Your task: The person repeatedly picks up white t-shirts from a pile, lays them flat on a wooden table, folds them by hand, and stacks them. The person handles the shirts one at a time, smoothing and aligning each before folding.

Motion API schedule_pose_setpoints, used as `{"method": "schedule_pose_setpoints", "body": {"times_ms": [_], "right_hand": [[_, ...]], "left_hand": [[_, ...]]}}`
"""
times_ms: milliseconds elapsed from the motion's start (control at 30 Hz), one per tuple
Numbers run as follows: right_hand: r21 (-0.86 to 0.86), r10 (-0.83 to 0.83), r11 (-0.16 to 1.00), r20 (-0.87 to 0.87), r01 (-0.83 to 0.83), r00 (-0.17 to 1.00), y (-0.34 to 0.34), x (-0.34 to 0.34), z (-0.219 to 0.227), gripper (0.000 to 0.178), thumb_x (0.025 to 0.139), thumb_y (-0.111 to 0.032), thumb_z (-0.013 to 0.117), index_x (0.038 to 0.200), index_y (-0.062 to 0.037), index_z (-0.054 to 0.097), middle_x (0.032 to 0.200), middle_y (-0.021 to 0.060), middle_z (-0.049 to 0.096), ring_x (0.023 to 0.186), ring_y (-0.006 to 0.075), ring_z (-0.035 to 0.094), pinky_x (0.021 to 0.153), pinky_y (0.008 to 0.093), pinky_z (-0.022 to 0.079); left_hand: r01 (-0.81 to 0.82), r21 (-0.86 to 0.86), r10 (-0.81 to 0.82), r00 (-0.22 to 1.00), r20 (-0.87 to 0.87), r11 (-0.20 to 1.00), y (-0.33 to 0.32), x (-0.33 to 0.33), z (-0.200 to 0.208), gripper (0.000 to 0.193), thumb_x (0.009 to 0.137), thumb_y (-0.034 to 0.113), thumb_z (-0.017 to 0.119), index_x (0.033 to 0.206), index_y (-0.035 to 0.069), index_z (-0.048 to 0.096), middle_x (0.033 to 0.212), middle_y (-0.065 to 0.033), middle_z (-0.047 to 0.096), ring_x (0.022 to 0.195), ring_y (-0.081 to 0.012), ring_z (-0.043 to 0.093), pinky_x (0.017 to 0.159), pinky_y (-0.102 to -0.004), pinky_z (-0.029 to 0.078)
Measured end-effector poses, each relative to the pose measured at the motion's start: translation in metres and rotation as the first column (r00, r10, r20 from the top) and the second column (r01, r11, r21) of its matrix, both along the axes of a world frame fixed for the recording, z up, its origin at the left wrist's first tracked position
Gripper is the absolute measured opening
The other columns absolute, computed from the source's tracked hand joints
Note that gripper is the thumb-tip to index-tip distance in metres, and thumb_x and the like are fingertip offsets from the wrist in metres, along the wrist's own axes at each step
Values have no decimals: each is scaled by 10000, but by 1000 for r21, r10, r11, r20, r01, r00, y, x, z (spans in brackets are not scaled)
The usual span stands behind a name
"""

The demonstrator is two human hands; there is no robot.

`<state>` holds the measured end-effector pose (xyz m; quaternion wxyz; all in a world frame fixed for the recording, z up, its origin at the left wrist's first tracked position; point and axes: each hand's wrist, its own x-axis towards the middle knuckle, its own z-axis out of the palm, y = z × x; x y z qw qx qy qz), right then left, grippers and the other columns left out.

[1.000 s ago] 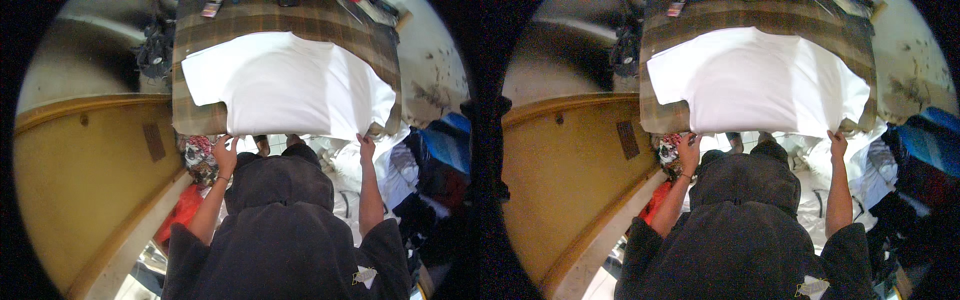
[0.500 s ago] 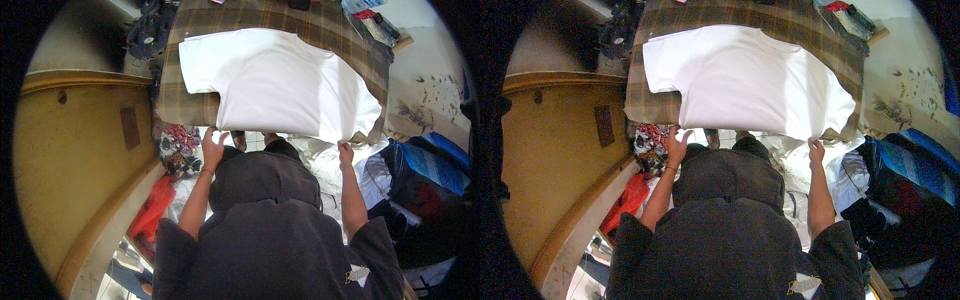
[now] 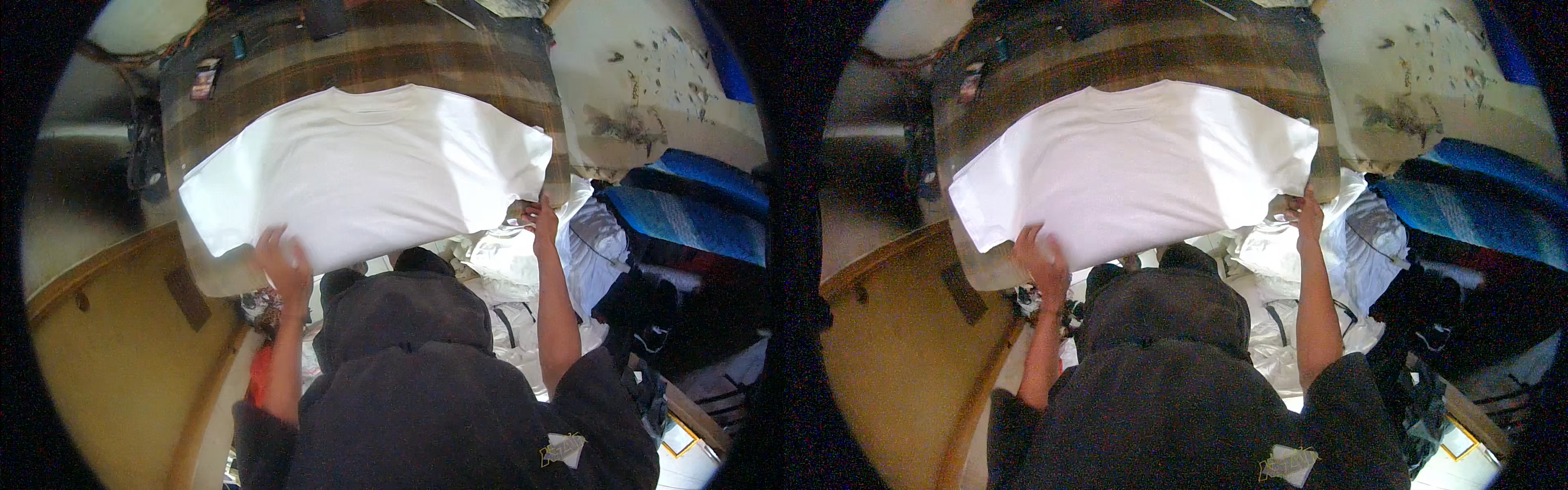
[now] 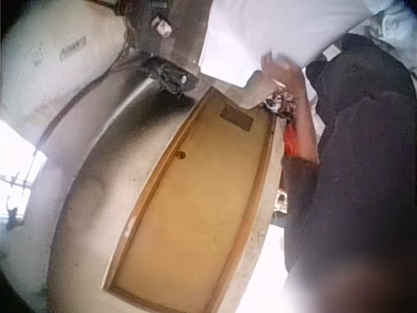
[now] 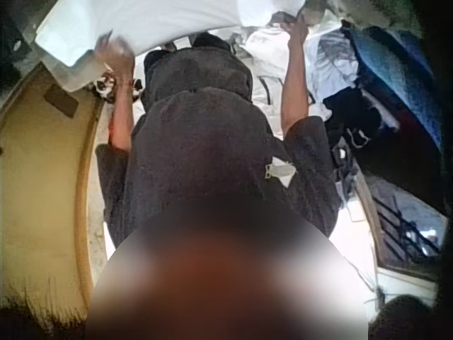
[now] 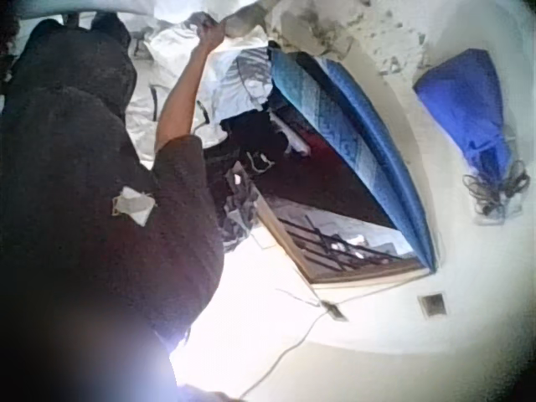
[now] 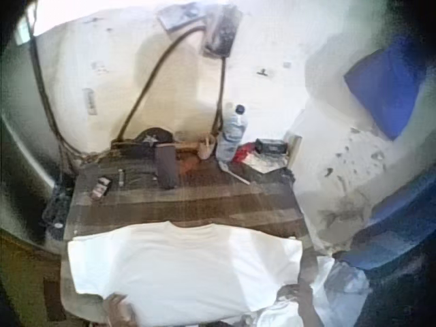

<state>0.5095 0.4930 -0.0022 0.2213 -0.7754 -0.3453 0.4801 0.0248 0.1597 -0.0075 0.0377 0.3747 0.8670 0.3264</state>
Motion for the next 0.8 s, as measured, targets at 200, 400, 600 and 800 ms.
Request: {"method": "schedule_pose_setpoints", "body": {"times_ms": [200, 400, 600, 800], "right_hand": [[118, 0, 993, 149, -18, 989, 15, 13, -9, 349, 995, -481, 777, 1086, -153, 704, 946, -32, 729, 803, 98, 650, 669, 293, 435], [498, 20, 823, 454, -273, 891, 16, -17, 1, 338, 1038, -239, 743, 1286, -44, 621, 1142, 115, 693, 1045, 270, 651, 988, 432, 510], [150, 309, 464, 896, -873, 318, 101, -47, -23, 581, 1105, -347, 590, 1610, -90, 461, 1620, 234, 485, 1543, 399, 401, 1276, 550, 290], [156, 255, 807, 778, -569, 575, 151, 23, -11, 634, 1133, -557, 465, 1551, -90, 561, 1543, 234, 578, 1451, 399, 528, 1210, 513, 385]], "left_hand": [[224, -342, -308, 927, -216, 913, 116, -33, -15, 666, 1108, 345, 519, 1709, 122, 337, 1804, -114, 248, 1675, -346, 176, 1351, -570, 126], [220, -414, -319, 930, -185, 883, 135, -13, -11, 649, 1127, 314, 455, 1708, 63, 311, 1807, -171, 203, 1680, -350, 156, 1345, -601, 74], [396, -446, -536, 807, -247, 803, 208, -35, -27, 664, 1135, 354, 478, 1728, 126, 284, 1816, -110, 209, 1690, -313, 128, 1352, -583, 62], [156, -339, -223, 960, -169, 928, 231, -76, -28, 651, 1164, 379, 424, 1743, 144, 242, 1829, -112, 149, 1692, -303, 106, 1342, -594, 106]]}}
